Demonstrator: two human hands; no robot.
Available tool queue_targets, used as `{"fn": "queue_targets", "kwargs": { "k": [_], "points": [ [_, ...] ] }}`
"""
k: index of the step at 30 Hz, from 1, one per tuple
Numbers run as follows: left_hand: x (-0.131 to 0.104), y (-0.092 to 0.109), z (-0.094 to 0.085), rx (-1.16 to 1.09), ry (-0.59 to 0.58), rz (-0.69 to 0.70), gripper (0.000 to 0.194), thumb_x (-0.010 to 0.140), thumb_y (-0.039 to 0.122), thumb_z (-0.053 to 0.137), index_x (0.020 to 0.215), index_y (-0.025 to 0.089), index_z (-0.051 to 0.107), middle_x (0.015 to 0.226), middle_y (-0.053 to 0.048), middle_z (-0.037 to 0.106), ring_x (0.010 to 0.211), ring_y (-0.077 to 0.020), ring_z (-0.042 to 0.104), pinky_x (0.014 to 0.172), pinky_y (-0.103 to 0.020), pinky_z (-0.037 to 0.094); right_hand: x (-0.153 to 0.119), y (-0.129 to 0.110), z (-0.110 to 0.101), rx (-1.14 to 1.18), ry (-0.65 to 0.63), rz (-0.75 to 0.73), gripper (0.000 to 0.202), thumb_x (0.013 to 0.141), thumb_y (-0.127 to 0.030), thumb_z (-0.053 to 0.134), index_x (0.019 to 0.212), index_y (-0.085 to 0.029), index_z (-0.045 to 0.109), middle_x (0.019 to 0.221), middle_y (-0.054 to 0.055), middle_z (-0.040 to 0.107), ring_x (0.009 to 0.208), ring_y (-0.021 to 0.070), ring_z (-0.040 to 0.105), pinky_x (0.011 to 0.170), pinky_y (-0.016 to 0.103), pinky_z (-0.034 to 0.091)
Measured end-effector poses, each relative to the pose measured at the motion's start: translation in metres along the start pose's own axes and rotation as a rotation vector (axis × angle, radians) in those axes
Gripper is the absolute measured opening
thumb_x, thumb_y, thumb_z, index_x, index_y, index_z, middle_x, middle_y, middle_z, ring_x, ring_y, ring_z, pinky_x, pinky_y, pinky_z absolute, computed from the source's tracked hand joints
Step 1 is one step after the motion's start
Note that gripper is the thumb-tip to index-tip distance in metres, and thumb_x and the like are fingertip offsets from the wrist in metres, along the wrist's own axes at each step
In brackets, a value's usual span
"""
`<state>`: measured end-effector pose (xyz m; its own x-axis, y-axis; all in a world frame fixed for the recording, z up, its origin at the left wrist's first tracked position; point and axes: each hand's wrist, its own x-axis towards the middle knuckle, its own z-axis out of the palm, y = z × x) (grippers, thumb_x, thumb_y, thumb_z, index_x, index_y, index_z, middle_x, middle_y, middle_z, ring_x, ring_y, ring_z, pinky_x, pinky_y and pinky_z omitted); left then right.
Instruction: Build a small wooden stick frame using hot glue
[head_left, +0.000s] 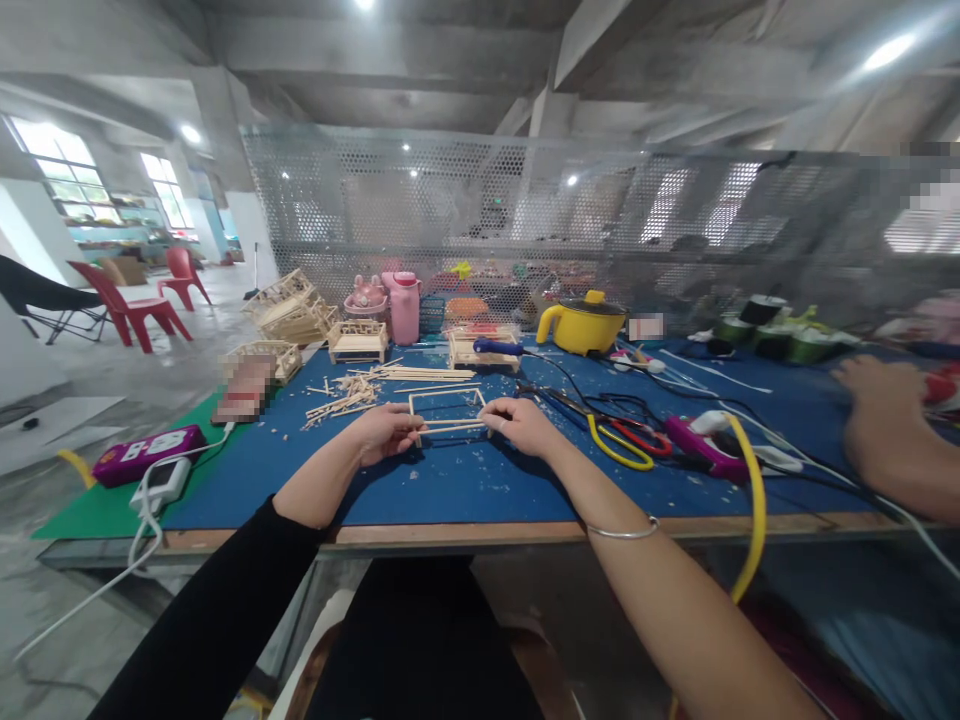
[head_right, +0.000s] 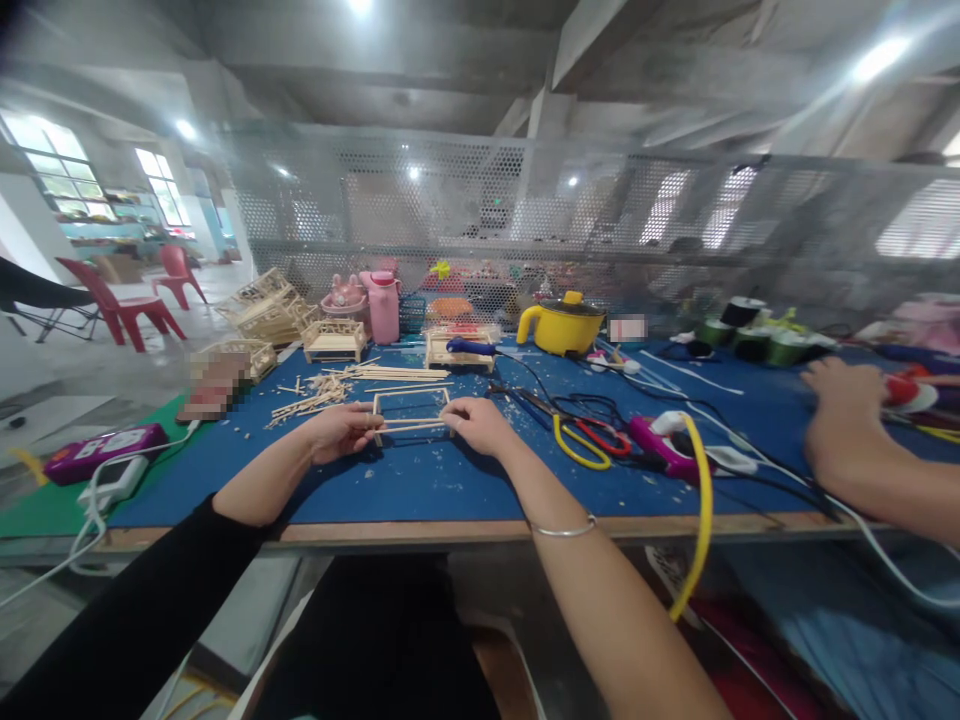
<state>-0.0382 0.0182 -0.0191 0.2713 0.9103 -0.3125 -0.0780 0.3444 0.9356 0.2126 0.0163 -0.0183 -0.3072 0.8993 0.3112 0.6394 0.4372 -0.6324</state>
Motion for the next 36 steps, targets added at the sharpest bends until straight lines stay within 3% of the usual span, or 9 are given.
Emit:
{"fn": "queue_targets", "kwargs": {
  "k": [5, 11, 14, 18, 25, 30, 36],
  "points": [
    [-0.0022, 0.0017, 0.0013, -0.006, 0.014, -0.050, 0.040, 0.064, 0.007, 0.075, 0.095, 0.018, 0.051, 0.068, 0.000, 0.066, 0.055, -0.0113, 0.066, 0.042, -0.013, 0.048, 0.0008, 0.0026, -0.0015, 0.073, -0.014, 0.037, 0.019, 0.074, -0.024, 0.051, 0.075, -0.017, 0.069, 0.070, 0.001, 0.070, 0.071, 0.0166, 0.061, 0.074, 0.027, 0.044],
    [-0.0023, 0.0014, 0.0014, 0.003, 0.008, -0.044, 0.050, 0.064, 0.005, 0.073, 0.107, 0.019, 0.050, 0.073, -0.001, 0.068, 0.056, -0.0119, 0.068, 0.044, -0.014, 0.050, 0.0030, 0.0084, -0.0042, 0.181, -0.035, 0.117, 0.031, 0.070, -0.020, 0.042, 0.083, -0.014, 0.069, 0.055, 0.000, 0.063, 0.055, 0.0154, 0.057, 0.055, 0.025, 0.043],
    [-0.0022, 0.0010, 0.0012, 0.000, 0.008, -0.045, 0.053, 0.064, 0.005, 0.073, 0.109, 0.019, 0.049, 0.075, -0.001, 0.068, 0.058, -0.0122, 0.068, 0.045, -0.014, 0.050, 0.0015, 0.0078, -0.0062, 0.194, -0.033, 0.120, 0.027, 0.067, -0.019, 0.047, 0.084, -0.016, 0.067, 0.060, 0.000, 0.065, 0.058, 0.0144, 0.058, 0.057, 0.024, 0.043],
    [-0.0032, 0.0016, 0.0017, -0.003, -0.004, -0.045, 0.049, 0.063, 0.005, 0.073, 0.104, 0.019, 0.050, 0.076, -0.001, 0.067, 0.058, -0.0123, 0.068, 0.046, -0.014, 0.051, -0.0015, 0.0043, -0.0082, 0.171, -0.035, 0.085, 0.017, 0.064, -0.024, 0.061, 0.078, -0.017, 0.068, 0.069, 0.000, 0.067, 0.067, 0.0146, 0.059, 0.069, 0.026, 0.045],
    [-0.0027, 0.0030, 0.0033, -0.017, 0.026, -0.042, 0.022, 0.072, 0.012, 0.067, 0.085, 0.017, 0.050, 0.071, -0.002, 0.064, 0.062, -0.0136, 0.069, 0.046, -0.014, 0.052, -0.0001, 0.0064, -0.0071, 0.166, -0.041, 0.071, 0.016, 0.068, -0.025, 0.061, 0.078, -0.016, 0.069, 0.069, 0.002, 0.069, 0.068, 0.0161, 0.061, 0.069, 0.027, 0.047],
    [-0.0035, 0.0015, 0.0032, 0.003, 0.031, -0.009, 0.042, 0.070, 0.005, 0.067, 0.104, 0.018, 0.048, 0.072, 0.001, 0.064, 0.061, -0.0124, 0.069, 0.049, -0.015, 0.053, -0.0001, 0.0061, -0.0071, 0.177, -0.049, 0.078, 0.016, 0.068, -0.026, 0.060, 0.078, -0.016, 0.069, 0.067, 0.002, 0.069, 0.065, 0.0153, 0.061, 0.068, 0.026, 0.047],
    [-0.0020, -0.0016, 0.0038, 0.062, 0.060, 0.081, 0.066, 0.069, 0.008, 0.071, 0.127, 0.015, 0.039, 0.073, -0.001, 0.064, 0.059, -0.0122, 0.068, 0.049, -0.015, 0.052, 0.0000, 0.0067, -0.0073, 0.169, -0.047, 0.097, 0.022, 0.070, -0.028, 0.056, 0.081, -0.015, 0.070, 0.066, 0.003, 0.069, 0.061, 0.0149, 0.060, 0.062, 0.026, 0.046]
  ]
}}
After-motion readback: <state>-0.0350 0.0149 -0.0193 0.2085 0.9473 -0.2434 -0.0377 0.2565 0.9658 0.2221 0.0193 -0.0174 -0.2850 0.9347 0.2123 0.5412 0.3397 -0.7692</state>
